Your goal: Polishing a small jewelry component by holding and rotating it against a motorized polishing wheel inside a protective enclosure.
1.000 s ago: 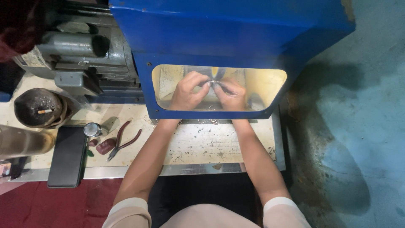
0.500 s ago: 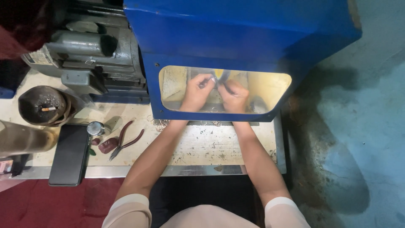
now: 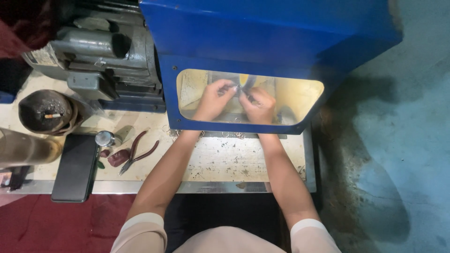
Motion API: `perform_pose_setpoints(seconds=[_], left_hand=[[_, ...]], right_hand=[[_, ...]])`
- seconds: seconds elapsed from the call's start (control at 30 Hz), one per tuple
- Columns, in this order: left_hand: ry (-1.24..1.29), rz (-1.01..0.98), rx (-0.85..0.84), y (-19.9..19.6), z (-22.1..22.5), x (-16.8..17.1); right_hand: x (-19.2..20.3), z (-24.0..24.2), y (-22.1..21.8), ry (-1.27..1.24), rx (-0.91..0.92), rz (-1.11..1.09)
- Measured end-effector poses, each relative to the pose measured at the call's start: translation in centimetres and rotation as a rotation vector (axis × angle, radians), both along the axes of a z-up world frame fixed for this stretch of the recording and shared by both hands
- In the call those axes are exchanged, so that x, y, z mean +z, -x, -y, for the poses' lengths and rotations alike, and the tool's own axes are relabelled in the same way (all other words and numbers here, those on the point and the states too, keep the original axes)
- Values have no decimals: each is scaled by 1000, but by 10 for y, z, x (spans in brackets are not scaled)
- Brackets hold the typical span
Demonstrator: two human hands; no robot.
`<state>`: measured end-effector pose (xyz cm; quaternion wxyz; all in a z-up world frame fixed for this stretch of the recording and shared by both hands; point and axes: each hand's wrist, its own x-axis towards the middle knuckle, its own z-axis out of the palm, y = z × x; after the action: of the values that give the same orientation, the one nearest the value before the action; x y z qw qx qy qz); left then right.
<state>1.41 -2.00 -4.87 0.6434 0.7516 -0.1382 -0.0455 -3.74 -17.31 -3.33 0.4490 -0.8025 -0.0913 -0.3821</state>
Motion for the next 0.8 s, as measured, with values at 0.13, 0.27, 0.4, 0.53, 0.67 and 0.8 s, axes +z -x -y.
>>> perform_pose_setpoints(seconds=[0.13,0.27,0.4,0.53,0.67,0.8], left_hand=[[-53,319,-51,9,-13,27],[-16,429,-58,9,-11,23],[34,283,-93,14,-9,33],[48,162,-67,14,-2,23],[115,-13,-67,11,8,10],[187,-175,-71,14,14,8]], right_hand=[[11,2,5,1,46,40],[10,6,5,-36,120,61],[16,7,9,-20,113,73],[17,6,9,-49,119,65],[20,4,11,-54,57,34],[17,1,9,-22,-13,-27]])
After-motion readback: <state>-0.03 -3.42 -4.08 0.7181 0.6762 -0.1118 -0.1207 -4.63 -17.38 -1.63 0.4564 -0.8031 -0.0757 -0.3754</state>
